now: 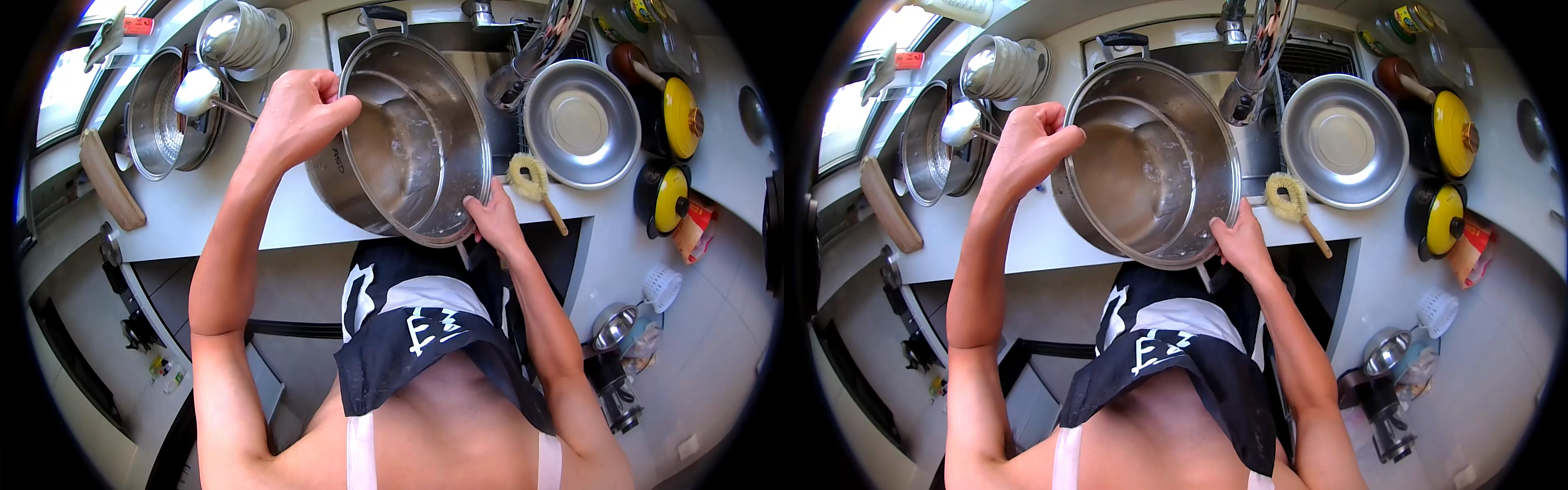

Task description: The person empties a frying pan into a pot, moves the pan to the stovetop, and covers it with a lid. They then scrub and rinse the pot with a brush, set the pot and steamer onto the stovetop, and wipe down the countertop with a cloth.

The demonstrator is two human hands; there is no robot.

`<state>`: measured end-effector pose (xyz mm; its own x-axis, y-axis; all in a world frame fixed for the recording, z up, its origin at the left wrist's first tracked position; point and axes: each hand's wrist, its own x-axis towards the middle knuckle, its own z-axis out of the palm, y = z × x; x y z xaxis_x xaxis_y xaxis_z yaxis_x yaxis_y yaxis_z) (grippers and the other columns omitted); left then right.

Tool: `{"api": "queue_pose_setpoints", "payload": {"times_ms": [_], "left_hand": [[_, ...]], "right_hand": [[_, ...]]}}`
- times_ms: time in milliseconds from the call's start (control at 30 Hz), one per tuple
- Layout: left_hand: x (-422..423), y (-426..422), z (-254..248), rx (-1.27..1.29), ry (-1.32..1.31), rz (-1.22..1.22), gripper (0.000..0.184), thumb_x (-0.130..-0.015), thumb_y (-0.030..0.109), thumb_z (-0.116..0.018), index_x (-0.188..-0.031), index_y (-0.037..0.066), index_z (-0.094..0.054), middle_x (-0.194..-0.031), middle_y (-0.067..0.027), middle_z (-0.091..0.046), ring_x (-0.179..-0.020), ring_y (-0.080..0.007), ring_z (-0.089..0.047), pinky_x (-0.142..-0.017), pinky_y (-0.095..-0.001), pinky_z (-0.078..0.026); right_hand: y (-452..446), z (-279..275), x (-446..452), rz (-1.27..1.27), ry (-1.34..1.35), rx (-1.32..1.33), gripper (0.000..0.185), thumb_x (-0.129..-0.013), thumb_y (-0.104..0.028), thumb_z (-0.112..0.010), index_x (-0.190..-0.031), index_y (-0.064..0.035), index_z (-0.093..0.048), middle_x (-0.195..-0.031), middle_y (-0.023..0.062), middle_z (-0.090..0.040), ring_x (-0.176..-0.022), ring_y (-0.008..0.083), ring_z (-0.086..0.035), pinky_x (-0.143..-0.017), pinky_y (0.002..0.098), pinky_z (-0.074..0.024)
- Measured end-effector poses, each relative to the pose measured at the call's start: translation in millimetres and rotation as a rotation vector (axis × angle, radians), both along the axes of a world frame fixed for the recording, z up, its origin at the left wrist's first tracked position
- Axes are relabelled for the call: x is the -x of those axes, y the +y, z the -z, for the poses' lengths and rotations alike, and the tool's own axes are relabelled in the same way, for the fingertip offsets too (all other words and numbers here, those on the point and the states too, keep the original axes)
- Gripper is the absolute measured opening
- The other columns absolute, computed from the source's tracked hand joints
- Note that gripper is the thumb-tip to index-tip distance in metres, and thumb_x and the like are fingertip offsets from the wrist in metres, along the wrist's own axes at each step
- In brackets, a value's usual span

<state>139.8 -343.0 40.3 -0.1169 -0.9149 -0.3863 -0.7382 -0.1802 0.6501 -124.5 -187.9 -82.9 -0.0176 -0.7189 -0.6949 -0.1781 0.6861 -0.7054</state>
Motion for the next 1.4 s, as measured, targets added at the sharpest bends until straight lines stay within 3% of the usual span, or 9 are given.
{"api": "queue_pose_setpoints", "payload": {"times_ms": [300, 533, 633, 800, 967, 1167, 1300, 1367, 1400], "left_hand": [[5, 30, -38, -0.033, -0.002, -0.042, 0.029, -0.073, 0.014, -0.060, -0.058, 0.006, -0.037, -0.055, 0.0064, -0.034, -0.054, -0.0030, -0.030, -0.048, -0.0265, -0.023], [-2, 51, -31, -0.177, 0.085, -0.217, 0.022, -0.077, 0.014, -0.060, -0.061, 0.007, -0.046, -0.050, 0.0024, -0.044, -0.038, -0.0051, -0.038, -0.035, -0.0229, -0.028], [-3, 57, -29, -0.213, 0.113, -0.248, 0.022, -0.078, 0.014, -0.061, -0.062, 0.006, -0.048, -0.050, 0.0017, -0.046, -0.038, -0.0052, -0.040, -0.035, -0.0227, -0.030], [2, 67, -24, -0.262, 0.151, -0.274, 0.022, -0.079, 0.014, -0.062, -0.063, 0.006, -0.049, -0.050, 0.0013, -0.047, -0.038, -0.0051, -0.041, -0.035, -0.0222, -0.031], [3, 72, -17, -0.299, 0.186, -0.284, 0.022, -0.080, 0.015, -0.063, -0.064, 0.005, -0.051, -0.051, 0.0009, -0.048, -0.038, -0.0054, -0.041, -0.035, -0.0221, -0.031], [10, 74, -23, -0.323, 0.162, -0.343, 0.026, -0.077, 0.013, -0.061, -0.058, 0.007, -0.044, -0.051, 0.0004, -0.047, -0.042, -0.0058, -0.043, -0.039, -0.0235, -0.033], [8, 75, -22, -0.313, 0.150, -0.339, 0.027, -0.077, 0.014, -0.062, -0.058, 0.007, -0.043, -0.051, 0.0005, -0.047, -0.042, -0.0057, -0.043, -0.039, -0.0233, -0.033], [6, 77, -22, -0.336, 0.172, -0.305, 0.031, -0.080, 0.018, -0.064, -0.059, 0.008, -0.044, -0.051, 0.0010, -0.046, -0.042, -0.0054, -0.043, -0.039, -0.0234, -0.033], [5, 77, -21, -0.336, 0.171, -0.304, 0.031, -0.080, 0.018, -0.064, -0.059, 0.008, -0.044, -0.051, 0.0010, -0.046, -0.042, -0.0054, -0.043, -0.039, -0.0234, -0.033]], "right_hand": [[23, -1, -4, -0.039, -0.169, -0.017, 0.034, -0.087, -0.011, -0.061, -0.116, 0.0001, -0.047, -0.071, 0.0061, -0.060, -0.045, 0.0105, -0.053, -0.038, 0.0250, -0.0425], [30, 5, 9, -0.054, -0.166, 0.002, 0.037, -0.085, -0.007, -0.057, -0.119, 0.0007, -0.047, -0.076, 0.0057, -0.060, -0.048, 0.0092, -0.052, -0.042, 0.0250, -0.0428], [30, 4, 16, -0.026, -0.204, 0.008, 0.037, -0.084, -0.005, -0.056, -0.120, 0.0008, -0.047, -0.080, 0.0060, -0.061, -0.051, 0.0087, -0.053, -0.045, 0.0246, -0.0438], [30, 0, 29, -0.059, -0.195, -0.037, 0.041, -0.084, -0.004, -0.055, -0.123, 0.0017, -0.047, -0.090, 0.0070, -0.062, -0.064, 0.0084, -0.057, -0.054, 0.0241, -0.0473], [28, -1, 36, -0.073, -0.173, -0.052, 0.049, -0.082, -0.003, -0.054, -0.130, 0.0038, -0.044, -0.107, 0.0111, -0.061, -0.089, 0.0137, -0.061, -0.077, 0.0274, -0.0516], [25, 3, 42, -0.113, -0.175, -0.059, 0.052, -0.082, -0.003, -0.053, -0.132, 0.0057, -0.043, -0.112, 0.0121, -0.060, -0.097, 0.0152, -0.060, -0.086, 0.0292, -0.0499], [25, 10, 45, -0.116, -0.202, -0.026, 0.052, -0.082, -0.003, -0.053, -0.132, 0.0057, -0.043, -0.113, 0.0121, -0.060, -0.098, 0.0150, -0.060, -0.085, 0.0289, -0.0499], [29, 17, 44, -0.103, -0.216, 0.079, 0.051, -0.085, -0.007, -0.055, -0.133, -0.0008, -0.043, -0.082, 0.0014, -0.060, -0.049, 0.0035, -0.046, -0.041, 0.0198, -0.0357], [30, 19, 45, -0.102, -0.217, 0.080, 0.051, -0.085, -0.007, -0.055, -0.133, -0.0008, -0.043, -0.082, 0.0014, -0.060, -0.049, 0.0035, -0.046, -0.041, 0.0198, -0.0357]]}}
